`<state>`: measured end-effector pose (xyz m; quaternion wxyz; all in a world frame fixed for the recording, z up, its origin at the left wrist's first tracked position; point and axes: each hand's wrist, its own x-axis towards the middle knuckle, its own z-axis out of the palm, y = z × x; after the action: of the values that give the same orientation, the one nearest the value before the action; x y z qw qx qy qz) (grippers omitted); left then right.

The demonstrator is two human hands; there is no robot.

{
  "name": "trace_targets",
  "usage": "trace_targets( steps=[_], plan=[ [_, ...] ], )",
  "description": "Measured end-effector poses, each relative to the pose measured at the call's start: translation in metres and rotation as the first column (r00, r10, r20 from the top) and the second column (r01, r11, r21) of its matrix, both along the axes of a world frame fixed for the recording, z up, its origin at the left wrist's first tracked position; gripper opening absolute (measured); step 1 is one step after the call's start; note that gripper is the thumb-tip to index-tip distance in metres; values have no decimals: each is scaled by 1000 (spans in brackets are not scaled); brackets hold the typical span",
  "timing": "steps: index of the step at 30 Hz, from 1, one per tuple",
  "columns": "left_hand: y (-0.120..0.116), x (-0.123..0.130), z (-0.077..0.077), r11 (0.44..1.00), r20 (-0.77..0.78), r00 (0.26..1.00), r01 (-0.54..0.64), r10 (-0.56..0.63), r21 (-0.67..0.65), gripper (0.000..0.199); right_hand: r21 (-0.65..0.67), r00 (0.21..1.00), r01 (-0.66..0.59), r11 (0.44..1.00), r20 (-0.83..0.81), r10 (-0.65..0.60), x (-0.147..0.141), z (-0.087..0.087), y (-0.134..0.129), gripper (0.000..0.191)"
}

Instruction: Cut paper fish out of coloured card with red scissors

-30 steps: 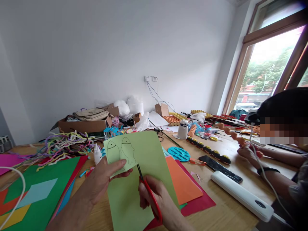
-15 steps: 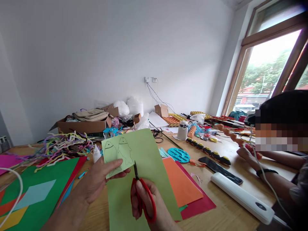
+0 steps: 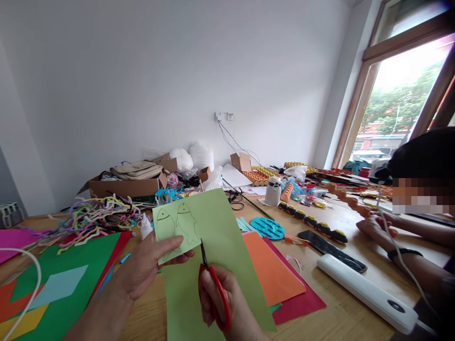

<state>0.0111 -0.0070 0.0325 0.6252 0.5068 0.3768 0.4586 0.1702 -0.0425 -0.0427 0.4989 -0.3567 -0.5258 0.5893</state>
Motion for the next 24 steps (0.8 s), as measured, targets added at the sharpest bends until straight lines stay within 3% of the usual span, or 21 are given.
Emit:
trace_targets(
  steps=[6, 14, 24],
  plan=[
    [0, -1, -3, 998, -19, 998, 62, -62, 9, 22, 41, 998, 30, 999, 53, -33, 1, 11, -2, 49],
    [-1, -1, -2, 999, -13, 999, 43, -43, -6, 26, 33, 997, 36, 999, 66, -38, 1, 6, 0, 49],
    [-4, 4, -3, 999, -20, 999, 38, -38, -9, 30, 34, 994, 79, 996, 72, -82, 0, 18, -3, 50]
  ],
)
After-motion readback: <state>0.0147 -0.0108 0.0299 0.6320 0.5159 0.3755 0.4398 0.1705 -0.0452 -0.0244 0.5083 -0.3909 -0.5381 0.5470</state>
